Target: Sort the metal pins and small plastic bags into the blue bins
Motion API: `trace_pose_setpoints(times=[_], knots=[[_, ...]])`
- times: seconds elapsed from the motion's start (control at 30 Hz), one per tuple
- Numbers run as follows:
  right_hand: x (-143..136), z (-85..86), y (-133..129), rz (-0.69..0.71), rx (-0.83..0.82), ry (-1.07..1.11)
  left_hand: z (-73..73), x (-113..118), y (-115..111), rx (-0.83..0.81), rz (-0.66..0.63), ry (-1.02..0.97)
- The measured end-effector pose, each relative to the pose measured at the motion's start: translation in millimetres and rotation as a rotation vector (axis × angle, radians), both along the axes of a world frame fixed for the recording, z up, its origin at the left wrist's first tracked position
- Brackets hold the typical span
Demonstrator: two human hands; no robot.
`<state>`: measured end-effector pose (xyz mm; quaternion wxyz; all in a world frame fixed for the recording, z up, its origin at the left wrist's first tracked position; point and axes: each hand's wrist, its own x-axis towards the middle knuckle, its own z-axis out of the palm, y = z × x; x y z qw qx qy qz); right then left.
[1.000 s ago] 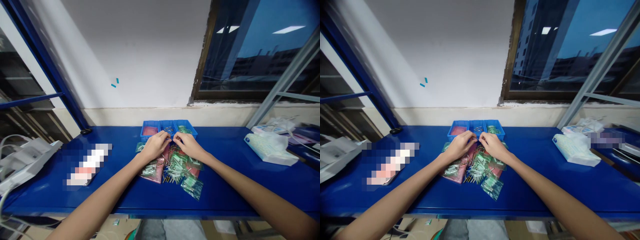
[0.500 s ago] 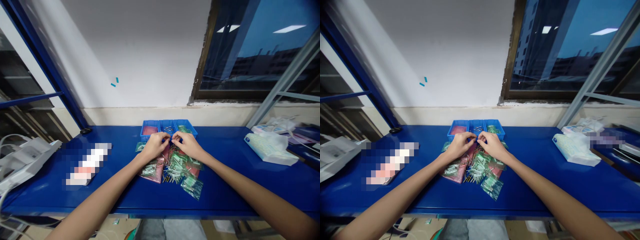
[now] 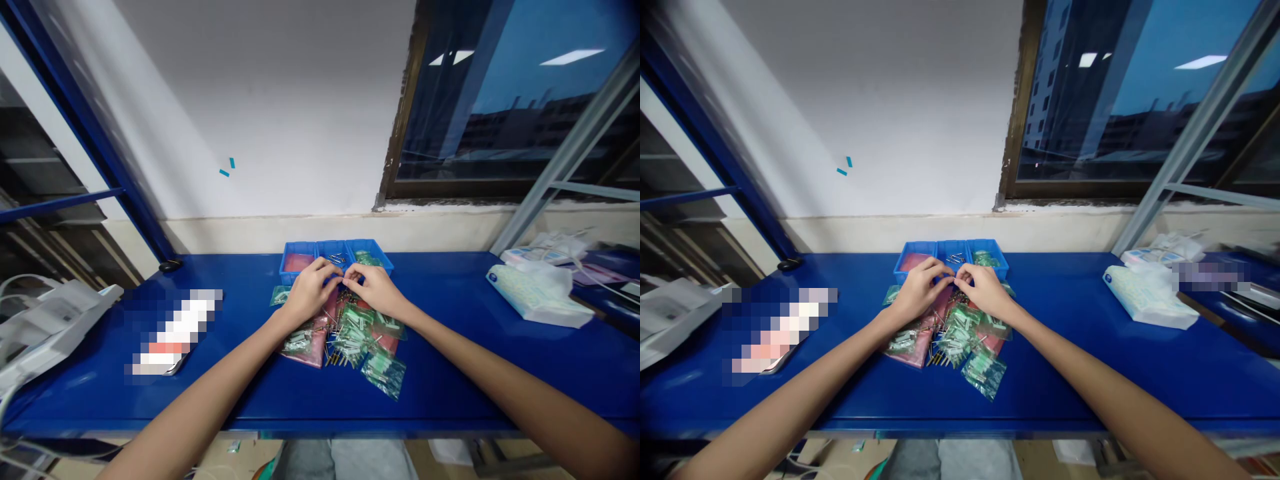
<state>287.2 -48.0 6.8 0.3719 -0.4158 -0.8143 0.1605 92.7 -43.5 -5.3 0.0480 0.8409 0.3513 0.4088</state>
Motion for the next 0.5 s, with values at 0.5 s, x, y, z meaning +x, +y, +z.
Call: trace_pose_setpoints(times=[0.5], knots=[[-2.0,0.9,-5.6,0.021,0.038,-0.001,5.8,-1.3,-2.2,-0.072,0.016,0.059]])
